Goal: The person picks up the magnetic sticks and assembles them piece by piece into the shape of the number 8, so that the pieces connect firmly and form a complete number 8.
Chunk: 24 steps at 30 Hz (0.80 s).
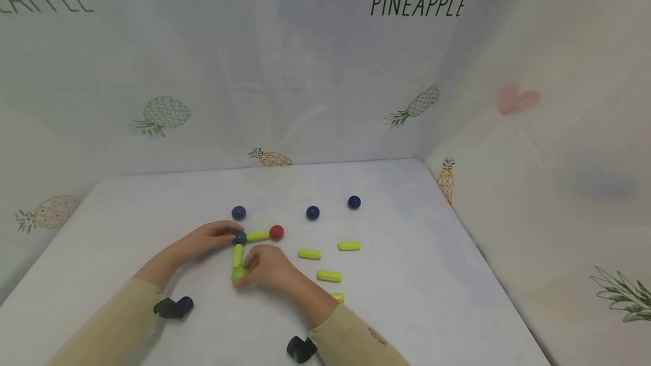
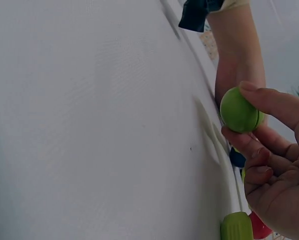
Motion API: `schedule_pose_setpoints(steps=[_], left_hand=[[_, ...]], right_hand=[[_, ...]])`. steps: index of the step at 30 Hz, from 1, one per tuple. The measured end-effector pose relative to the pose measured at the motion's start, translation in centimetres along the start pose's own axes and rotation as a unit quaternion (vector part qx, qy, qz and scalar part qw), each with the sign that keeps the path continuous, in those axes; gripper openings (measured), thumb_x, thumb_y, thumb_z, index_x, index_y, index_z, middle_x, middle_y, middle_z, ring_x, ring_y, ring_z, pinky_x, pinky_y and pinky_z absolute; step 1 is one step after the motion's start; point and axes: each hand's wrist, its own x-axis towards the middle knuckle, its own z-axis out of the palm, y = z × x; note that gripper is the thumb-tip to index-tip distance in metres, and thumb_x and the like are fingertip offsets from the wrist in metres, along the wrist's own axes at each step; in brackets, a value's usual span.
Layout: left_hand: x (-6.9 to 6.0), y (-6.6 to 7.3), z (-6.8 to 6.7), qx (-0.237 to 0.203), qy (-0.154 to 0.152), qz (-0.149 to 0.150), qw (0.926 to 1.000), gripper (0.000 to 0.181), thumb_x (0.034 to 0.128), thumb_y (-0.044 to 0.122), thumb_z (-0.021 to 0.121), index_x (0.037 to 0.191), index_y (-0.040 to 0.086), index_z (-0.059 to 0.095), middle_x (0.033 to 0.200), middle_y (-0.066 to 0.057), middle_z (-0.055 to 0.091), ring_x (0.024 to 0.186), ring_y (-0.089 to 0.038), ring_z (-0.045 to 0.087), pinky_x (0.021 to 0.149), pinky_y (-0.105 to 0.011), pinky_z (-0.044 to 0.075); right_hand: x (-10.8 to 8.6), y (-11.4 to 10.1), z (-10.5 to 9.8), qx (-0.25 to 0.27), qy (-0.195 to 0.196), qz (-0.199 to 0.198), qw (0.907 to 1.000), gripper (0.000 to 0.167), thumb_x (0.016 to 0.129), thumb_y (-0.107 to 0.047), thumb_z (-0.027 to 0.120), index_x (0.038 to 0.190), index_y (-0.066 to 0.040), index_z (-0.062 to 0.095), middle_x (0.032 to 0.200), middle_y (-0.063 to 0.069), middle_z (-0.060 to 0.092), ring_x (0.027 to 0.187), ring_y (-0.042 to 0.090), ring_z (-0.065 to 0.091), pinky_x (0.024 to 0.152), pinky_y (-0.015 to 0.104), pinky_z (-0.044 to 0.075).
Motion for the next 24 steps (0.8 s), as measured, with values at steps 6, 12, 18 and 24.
schedule_pose_setpoints(steps=[6, 12, 18, 24], left_hand=[[0.15, 0.06, 0.08, 0.004, -0.003, -0.006, 1.0000, 0.031, 0.0990, 0.021, 0.058, 0.127, 0.009, 0.061, 0.127, -0.011, 0.059, 0.127, -0.036, 0.046, 0.106, -0.058, 0.028], [0.27, 0.15, -0.11, 0.010, -0.003, 0.000, 0.9999, 0.031, 0.0996, 0.021, 0.057, 0.128, 0.009, 0.060, 0.127, -0.010, 0.060, 0.126, -0.034, 0.047, 0.106, -0.057, 0.029], [0.14, 0.33, -0.15, 0.011, -0.007, 0.010, 0.9999, 0.032, 0.0999, 0.019, 0.056, 0.128, 0.006, 0.060, 0.126, -0.013, 0.060, 0.123, -0.034, 0.049, 0.104, -0.056, 0.031], [0.18, 0.11, -0.06, 0.010, -0.004, -0.005, 0.9999, 0.031, 0.0992, 0.019, 0.058, 0.128, 0.009, 0.061, 0.129, -0.011, 0.059, 0.128, -0.035, 0.045, 0.106, -0.057, 0.028]], right_hand=[[0.08, -0.16, 0.21, -0.001, -0.011, 0.004, 0.9999, 0.029, 0.068, -0.014, 0.090, 0.081, -0.015, 0.064, 0.073, -0.010, 0.062, 0.070, 0.005, 0.056, 0.065, 0.023, 0.045], [0.24, -0.47, 0.16, -0.007, -0.024, 0.008, 0.9997, 0.030, 0.068, -0.013, 0.090, 0.081, -0.014, 0.063, 0.073, -0.008, 0.063, 0.070, 0.006, 0.056, 0.065, 0.023, 0.044], [0.40, -0.55, 0.22, -0.006, -0.033, 0.009, 0.9994, 0.028, 0.070, -0.013, 0.089, 0.083, -0.015, 0.064, 0.074, -0.008, 0.062, 0.071, 0.007, 0.056, 0.066, 0.023, 0.045], [0.66, -0.44, 0.48, -0.010, -0.031, 0.009, 0.9994, 0.026, 0.071, -0.015, 0.088, 0.084, -0.016, 0.066, 0.075, -0.010, 0.062, 0.071, 0.005, 0.056, 0.067, 0.022, 0.045]])
